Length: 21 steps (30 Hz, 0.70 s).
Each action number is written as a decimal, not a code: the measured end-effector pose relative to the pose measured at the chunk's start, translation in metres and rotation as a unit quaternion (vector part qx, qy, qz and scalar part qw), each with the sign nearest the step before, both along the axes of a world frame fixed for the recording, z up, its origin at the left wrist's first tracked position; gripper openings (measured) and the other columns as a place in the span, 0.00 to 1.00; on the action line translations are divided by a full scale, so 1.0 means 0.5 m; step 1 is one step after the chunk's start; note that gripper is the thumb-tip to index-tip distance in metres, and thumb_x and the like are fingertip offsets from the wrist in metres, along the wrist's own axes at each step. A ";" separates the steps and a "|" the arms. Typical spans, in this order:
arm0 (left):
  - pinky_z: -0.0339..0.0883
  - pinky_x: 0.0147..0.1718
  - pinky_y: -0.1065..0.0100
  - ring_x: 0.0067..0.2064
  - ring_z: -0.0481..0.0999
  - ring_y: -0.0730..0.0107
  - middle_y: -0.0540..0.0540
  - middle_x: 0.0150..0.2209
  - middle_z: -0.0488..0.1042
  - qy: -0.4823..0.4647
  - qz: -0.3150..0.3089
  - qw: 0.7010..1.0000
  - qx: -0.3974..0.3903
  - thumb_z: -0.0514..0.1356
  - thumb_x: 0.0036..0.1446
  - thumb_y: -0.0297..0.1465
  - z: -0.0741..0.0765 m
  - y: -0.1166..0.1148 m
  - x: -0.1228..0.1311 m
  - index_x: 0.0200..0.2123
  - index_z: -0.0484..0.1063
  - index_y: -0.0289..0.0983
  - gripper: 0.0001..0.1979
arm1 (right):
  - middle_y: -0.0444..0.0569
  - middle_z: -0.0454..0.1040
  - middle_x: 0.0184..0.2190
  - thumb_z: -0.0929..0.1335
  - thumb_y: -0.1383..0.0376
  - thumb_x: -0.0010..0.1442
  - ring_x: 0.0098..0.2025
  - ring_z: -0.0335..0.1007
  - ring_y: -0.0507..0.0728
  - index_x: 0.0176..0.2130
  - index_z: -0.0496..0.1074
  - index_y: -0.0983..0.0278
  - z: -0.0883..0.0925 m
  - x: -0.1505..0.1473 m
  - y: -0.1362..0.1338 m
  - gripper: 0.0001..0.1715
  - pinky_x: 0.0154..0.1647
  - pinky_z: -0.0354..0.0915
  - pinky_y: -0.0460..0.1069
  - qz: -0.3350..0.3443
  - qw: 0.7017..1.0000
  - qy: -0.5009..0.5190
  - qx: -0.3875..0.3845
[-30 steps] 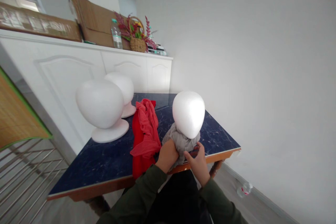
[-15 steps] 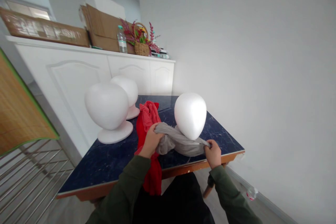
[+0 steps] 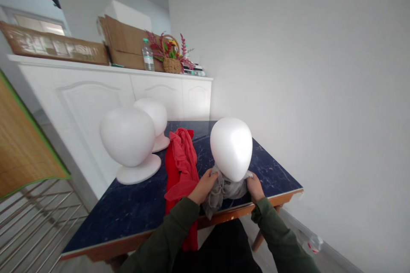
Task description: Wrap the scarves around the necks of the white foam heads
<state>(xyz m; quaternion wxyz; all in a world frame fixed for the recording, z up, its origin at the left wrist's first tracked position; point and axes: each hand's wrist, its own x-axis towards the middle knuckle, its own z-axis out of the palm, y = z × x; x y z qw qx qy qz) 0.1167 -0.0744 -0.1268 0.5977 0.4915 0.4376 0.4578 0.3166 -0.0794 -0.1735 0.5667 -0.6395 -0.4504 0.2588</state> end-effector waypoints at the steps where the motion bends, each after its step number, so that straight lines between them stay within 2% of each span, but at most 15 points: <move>1: 0.63 0.41 0.66 0.40 0.72 0.65 0.44 0.38 0.73 0.008 0.003 1.000 0.008 0.55 0.46 0.35 0.004 0.004 0.008 0.40 0.66 0.34 0.17 | 0.49 0.73 0.37 0.61 0.64 0.47 0.41 0.66 0.58 0.38 0.69 0.65 0.001 0.003 0.001 0.17 0.41 0.62 0.50 -0.005 0.998 0.059 0.001; 2: 0.63 0.41 0.66 0.41 0.71 0.64 0.44 0.39 0.73 0.014 0.002 1.000 0.014 0.56 0.45 0.35 0.009 0.009 0.015 0.40 0.66 0.34 0.17 | 0.48 0.73 0.36 0.62 0.65 0.47 0.41 0.67 0.57 0.38 0.69 0.64 0.002 0.006 0.002 0.17 0.41 0.62 0.49 -0.007 0.991 0.136 -0.002; 4: 0.63 0.41 0.65 0.41 0.71 0.63 0.44 0.39 0.73 0.015 -0.017 1.000 0.021 0.56 0.45 0.34 0.021 0.021 0.030 0.41 0.66 0.34 0.18 | 0.47 0.74 0.34 0.61 0.66 0.48 0.39 0.68 0.56 0.38 0.68 0.63 0.003 0.012 0.008 0.15 0.40 0.63 0.48 0.001 0.957 0.291 -0.019; 5: 0.63 0.40 0.65 0.41 0.71 0.63 0.44 0.38 0.73 0.013 -0.029 0.999 0.026 0.56 0.45 0.34 0.028 0.029 0.038 0.41 0.67 0.34 0.17 | 0.48 0.74 0.32 0.61 0.66 0.50 0.38 0.69 0.55 0.38 0.68 0.64 0.003 0.015 0.013 0.14 0.39 0.64 0.48 0.012 0.939 0.343 -0.031; 7: 0.63 0.41 0.66 0.41 0.71 0.64 0.45 0.39 0.73 0.005 -0.045 0.998 0.046 0.55 0.45 0.32 0.041 0.050 0.057 0.40 0.67 0.35 0.16 | 0.50 0.74 0.29 0.59 0.64 0.53 0.36 0.70 0.56 0.36 0.68 0.65 0.002 0.022 0.030 0.13 0.38 0.65 0.50 0.042 0.924 0.377 -0.053; 10: 0.62 0.42 0.66 0.42 0.70 0.65 0.45 0.40 0.72 -0.011 -0.040 0.996 0.084 0.55 0.46 0.30 0.050 0.095 0.088 0.39 0.67 0.36 0.15 | 0.51 0.74 0.28 0.57 0.64 0.55 0.33 0.70 0.56 0.36 0.68 0.66 0.003 0.041 0.076 0.14 0.36 0.66 0.51 0.056 0.927 0.368 -0.054; 13: 0.61 0.45 0.66 0.45 0.69 0.66 0.43 0.44 0.70 -0.038 -0.006 0.993 0.115 0.58 0.44 0.29 0.035 0.142 0.117 0.44 0.64 0.35 0.20 | 0.51 0.73 0.29 0.56 0.66 0.57 0.32 0.71 0.55 0.37 0.66 0.67 0.016 0.072 0.147 0.14 0.35 0.66 0.51 0.027 0.944 0.326 -0.026; 15: 0.60 0.46 0.65 0.46 0.68 0.66 0.41 0.46 0.68 -0.051 0.011 0.990 0.130 0.59 0.44 0.29 0.010 0.164 0.130 0.47 0.60 0.34 0.24 | 0.53 0.73 0.29 0.54 0.66 0.58 0.32 0.70 0.56 0.37 0.66 0.68 0.033 0.094 0.202 0.15 0.34 0.66 0.51 0.006 0.957 0.291 -0.004; 17: 0.59 0.48 0.64 0.47 0.67 0.66 0.38 0.48 0.66 -0.040 0.000 0.990 0.132 0.59 0.44 0.29 -0.021 0.176 0.136 0.49 0.57 0.33 0.26 | 0.53 0.72 0.29 0.54 0.66 0.59 0.32 0.70 0.55 0.37 0.66 0.70 0.052 0.115 0.257 0.16 0.34 0.65 0.50 -0.013 0.971 0.239 0.020; 21: 0.51 0.54 0.61 0.53 0.61 0.62 0.36 0.53 0.60 0.048 -0.038 0.985 0.162 0.60 0.42 0.28 -0.077 0.179 0.136 0.52 0.54 0.31 0.32 | 0.49 0.71 0.27 0.56 0.65 0.60 0.28 0.69 0.52 0.36 0.66 0.71 0.088 0.144 0.355 0.15 0.32 0.66 0.49 -0.055 0.992 0.082 0.076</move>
